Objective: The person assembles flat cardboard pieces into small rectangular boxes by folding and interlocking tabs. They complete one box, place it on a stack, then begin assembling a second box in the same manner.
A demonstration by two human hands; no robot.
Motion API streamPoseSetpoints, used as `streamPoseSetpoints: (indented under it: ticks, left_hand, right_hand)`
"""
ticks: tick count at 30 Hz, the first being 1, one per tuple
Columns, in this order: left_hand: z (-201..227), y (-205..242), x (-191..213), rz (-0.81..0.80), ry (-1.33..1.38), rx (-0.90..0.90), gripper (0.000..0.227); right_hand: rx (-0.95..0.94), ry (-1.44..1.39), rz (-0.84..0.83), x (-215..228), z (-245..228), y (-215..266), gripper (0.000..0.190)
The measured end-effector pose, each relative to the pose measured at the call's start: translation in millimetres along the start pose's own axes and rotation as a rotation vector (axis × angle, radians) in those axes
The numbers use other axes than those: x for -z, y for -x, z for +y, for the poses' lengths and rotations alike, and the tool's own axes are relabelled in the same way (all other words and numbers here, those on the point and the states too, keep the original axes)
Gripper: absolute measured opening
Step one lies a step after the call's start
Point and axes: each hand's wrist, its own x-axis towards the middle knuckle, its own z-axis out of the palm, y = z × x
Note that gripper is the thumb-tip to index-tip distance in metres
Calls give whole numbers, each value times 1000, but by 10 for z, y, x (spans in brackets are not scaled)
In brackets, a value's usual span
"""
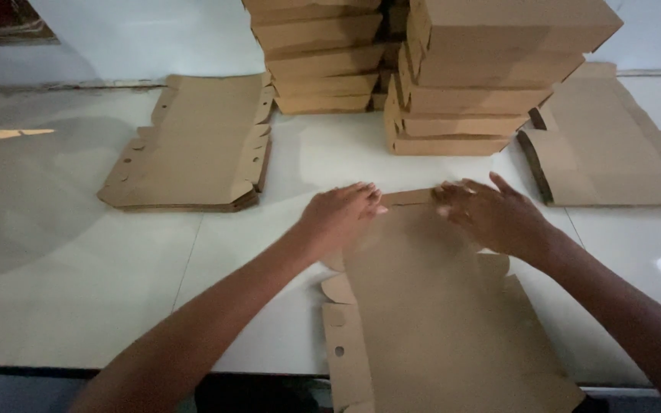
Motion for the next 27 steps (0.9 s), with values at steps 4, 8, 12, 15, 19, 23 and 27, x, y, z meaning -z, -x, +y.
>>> streamPoseSetpoints:
  ticks: [4,8,12,15,19,23,27]
  left_hand:
    - [9,-387,-540,101,-172,80,43]
    - [121,-89,-145,263,-69,110,18]
    - [71,-203,-116,307,-11,39,6]
    - [182,51,184,276,327,64,23]
    - [37,87,182,265,556,-72,36]
    - [133,220,457,378,301,-174,33]
    - [-8,271,582,542,-63,-137,49]
  right_hand:
    - [-128,-50,122,-655,279,-364,43]
    - [-92,-66,270,-829,173,-412,32]
    - [-16,-262,392,-601,97,-428,37]
    - [18,-284,321,-654,36,-424,28]
    - [50,-237,323,-624,117,-390,31]
    - [128,-74,648,-428,159,-290,23]
    - [215,-143,922,-286,372,-235,19]
